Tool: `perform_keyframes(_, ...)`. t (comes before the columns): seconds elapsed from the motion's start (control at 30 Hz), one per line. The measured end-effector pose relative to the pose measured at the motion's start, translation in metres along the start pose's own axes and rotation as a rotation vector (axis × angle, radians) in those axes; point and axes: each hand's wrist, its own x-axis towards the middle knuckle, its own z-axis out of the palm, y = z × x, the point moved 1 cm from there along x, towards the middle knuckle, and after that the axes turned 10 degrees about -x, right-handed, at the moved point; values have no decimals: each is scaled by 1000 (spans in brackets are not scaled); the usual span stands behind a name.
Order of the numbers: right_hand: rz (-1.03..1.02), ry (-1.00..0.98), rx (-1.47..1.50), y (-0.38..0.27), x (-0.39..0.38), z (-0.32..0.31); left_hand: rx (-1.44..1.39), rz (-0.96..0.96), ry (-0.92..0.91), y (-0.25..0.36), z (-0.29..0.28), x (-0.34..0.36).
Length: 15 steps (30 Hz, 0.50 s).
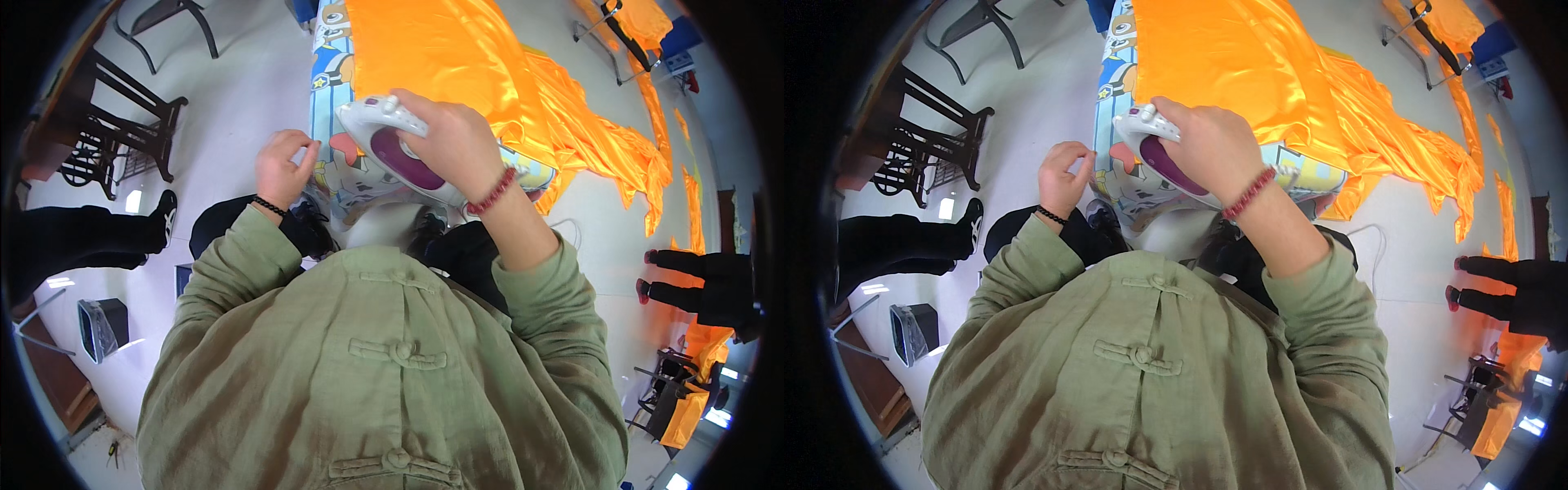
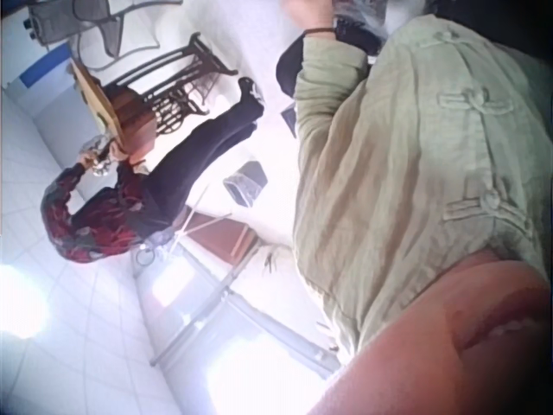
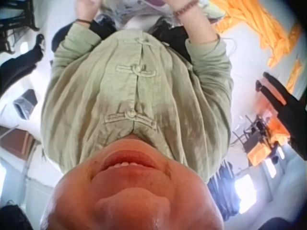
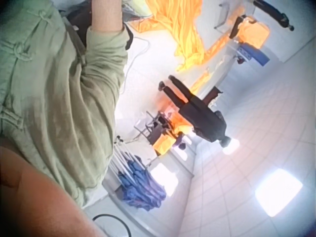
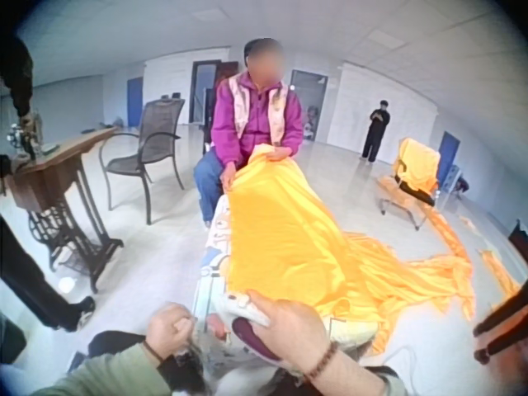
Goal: The person irons a large orange fabric laid on a padded surface. They use a steam iron to smooth the material, periodically lifting and repositioning the fabric to access different areas.
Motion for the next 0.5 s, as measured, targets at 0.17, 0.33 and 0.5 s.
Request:
perform_keyframes(0.17, -26, -107, 64, -8, 16, 15, -69, -67, 53, 10, -16, 20)
perform_keyframes(0.33, -32, -163, 81, -14, 0, 13, -177, 59, -43, 26, -12, 53)
perform_keyframes(0.5, -36, -146, 101, -20, -17, 17, -172, 91, -26, 21, -13, 65)
